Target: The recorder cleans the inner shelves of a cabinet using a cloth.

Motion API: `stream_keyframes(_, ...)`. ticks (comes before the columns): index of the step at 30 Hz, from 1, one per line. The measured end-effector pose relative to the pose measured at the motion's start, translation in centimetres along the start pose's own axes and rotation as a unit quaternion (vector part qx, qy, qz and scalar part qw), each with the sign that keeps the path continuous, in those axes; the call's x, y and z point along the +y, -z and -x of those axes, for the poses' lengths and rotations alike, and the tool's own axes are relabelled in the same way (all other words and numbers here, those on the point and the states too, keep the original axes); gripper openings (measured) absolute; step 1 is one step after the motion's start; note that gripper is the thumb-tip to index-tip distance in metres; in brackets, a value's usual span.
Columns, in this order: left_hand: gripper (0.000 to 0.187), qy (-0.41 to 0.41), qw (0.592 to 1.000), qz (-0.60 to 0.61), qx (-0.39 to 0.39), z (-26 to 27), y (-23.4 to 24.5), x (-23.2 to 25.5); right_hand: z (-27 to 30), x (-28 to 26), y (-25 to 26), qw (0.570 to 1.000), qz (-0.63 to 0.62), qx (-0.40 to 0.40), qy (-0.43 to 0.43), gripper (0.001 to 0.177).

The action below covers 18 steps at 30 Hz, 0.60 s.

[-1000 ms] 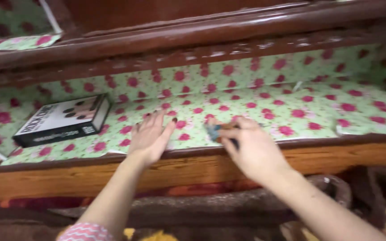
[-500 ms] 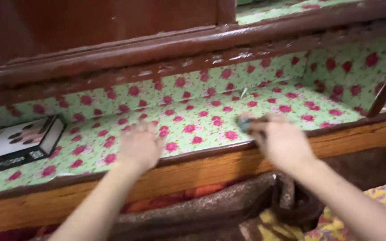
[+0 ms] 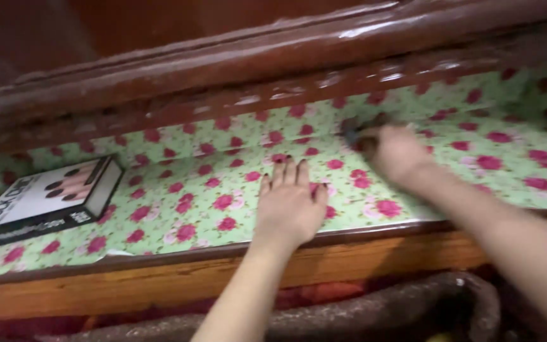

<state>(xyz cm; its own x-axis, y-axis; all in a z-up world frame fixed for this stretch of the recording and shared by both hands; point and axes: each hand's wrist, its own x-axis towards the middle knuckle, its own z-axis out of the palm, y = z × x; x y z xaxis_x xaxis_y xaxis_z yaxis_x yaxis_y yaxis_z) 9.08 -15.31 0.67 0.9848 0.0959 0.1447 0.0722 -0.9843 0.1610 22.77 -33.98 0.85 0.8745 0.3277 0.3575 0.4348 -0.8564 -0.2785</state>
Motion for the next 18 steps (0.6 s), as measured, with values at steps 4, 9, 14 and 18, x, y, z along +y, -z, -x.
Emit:
stream_keyframes(4,0.072,-0.005,1.000,0.014,0.015,0.2,-0.2,-0.4,-3.3,5.4,-0.9,0.998,0.010,-0.010,-0.055,0.038)
stream_keyframes(9,0.070,-0.015,0.999,0.019,0.043,0.4,-0.2,-0.1,-2.6,7.9,-1.3,0.996,-0.010,0.090,0.016,0.028)
stream_keyframes(14,0.067,-0.022,0.998,0.026,0.051,0.6,-0.1,-0.2,4.6,4.7,2.3,0.993,0.030,0.105,0.033,0.029)
stream_keyframes(18,0.064,-0.028,0.998,0.025,0.059,0.9,-0.2,0.1,11.4,2.2,6.1,0.996,0.034,0.080,0.024,0.025)
